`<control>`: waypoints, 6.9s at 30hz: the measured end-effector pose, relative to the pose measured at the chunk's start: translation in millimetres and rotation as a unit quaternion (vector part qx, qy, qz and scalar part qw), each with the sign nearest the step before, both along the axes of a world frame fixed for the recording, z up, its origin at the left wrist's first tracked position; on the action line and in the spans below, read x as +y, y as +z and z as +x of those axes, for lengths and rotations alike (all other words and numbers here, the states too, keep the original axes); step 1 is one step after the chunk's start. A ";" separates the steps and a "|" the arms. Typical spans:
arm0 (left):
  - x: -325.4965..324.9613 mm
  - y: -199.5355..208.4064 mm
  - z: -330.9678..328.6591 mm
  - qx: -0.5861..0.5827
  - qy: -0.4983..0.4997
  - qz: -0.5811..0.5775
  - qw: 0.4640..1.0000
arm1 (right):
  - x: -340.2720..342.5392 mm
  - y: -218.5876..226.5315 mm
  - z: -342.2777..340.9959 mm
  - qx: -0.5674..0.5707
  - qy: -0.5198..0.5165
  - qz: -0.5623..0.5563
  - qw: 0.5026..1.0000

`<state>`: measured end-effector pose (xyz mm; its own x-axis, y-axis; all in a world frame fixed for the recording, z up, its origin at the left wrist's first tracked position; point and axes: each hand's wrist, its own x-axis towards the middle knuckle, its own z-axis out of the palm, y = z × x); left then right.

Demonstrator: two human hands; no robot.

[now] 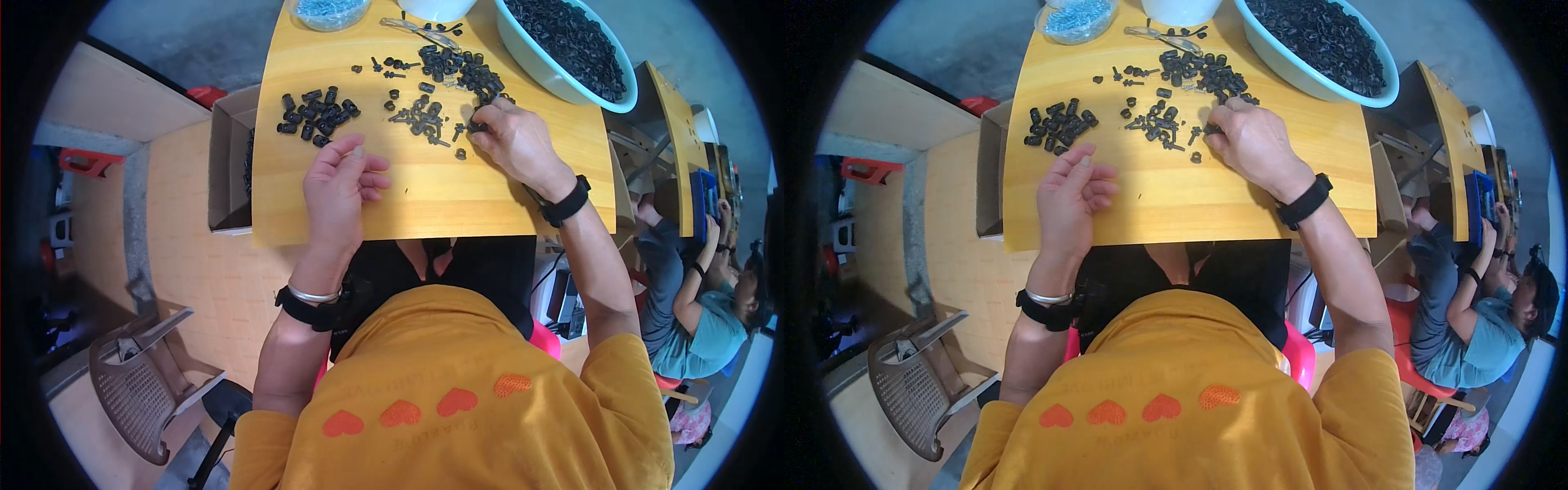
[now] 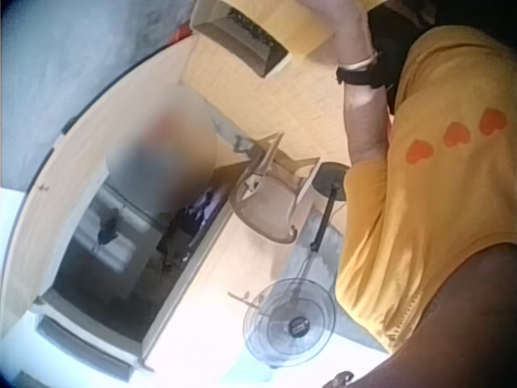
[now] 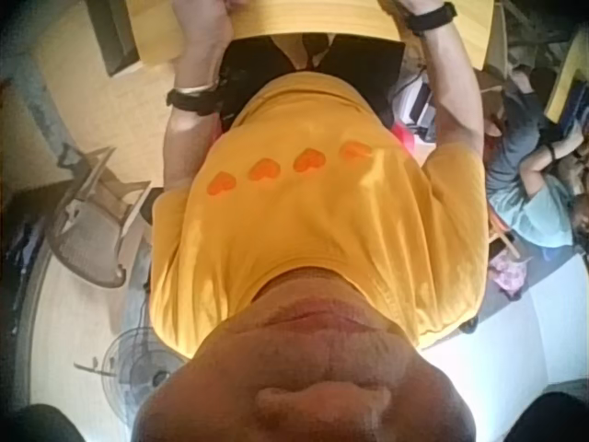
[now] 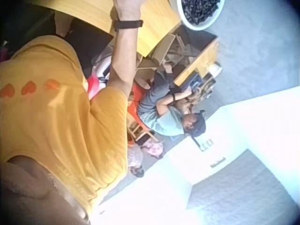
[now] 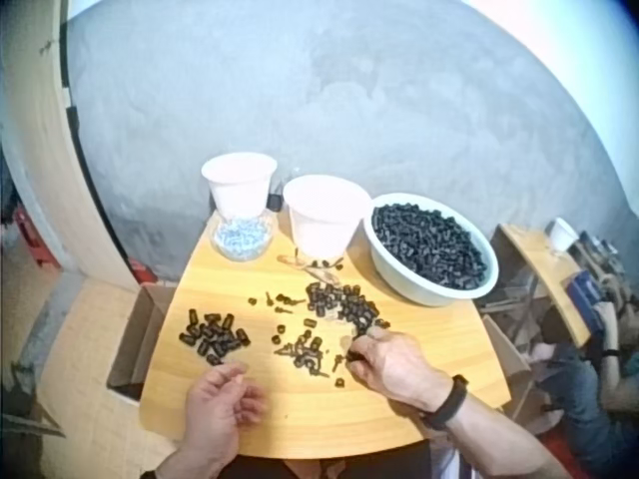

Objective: Assembling small black plastic components by hand.

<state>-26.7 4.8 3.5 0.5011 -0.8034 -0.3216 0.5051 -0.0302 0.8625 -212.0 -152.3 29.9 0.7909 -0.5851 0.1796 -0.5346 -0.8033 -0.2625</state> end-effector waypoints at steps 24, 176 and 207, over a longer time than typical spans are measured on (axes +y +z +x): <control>14.3 2.1 -22.7 -0.023 -0.070 -0.008 0.997 | -20.1 -9.5 11.3 0.016 -0.032 0.090 0.995; 2.1 -27.8 -11.2 -0.121 -0.174 -0.151 0.966 | 58.9 -9.1 42.7 -0.238 -0.075 0.613 0.750; -0.8 -27.5 -7.4 -0.042 -0.122 -0.153 0.980 | 4.5 -7.9 109.9 0.102 0.051 -0.092 0.989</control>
<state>-34.1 4.0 -24.1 0.2969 -0.9548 -0.0130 0.4413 0.1252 0.8886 -102.2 -147.8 22.0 0.8753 -0.4717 0.1064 -0.4743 -0.8803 -0.0010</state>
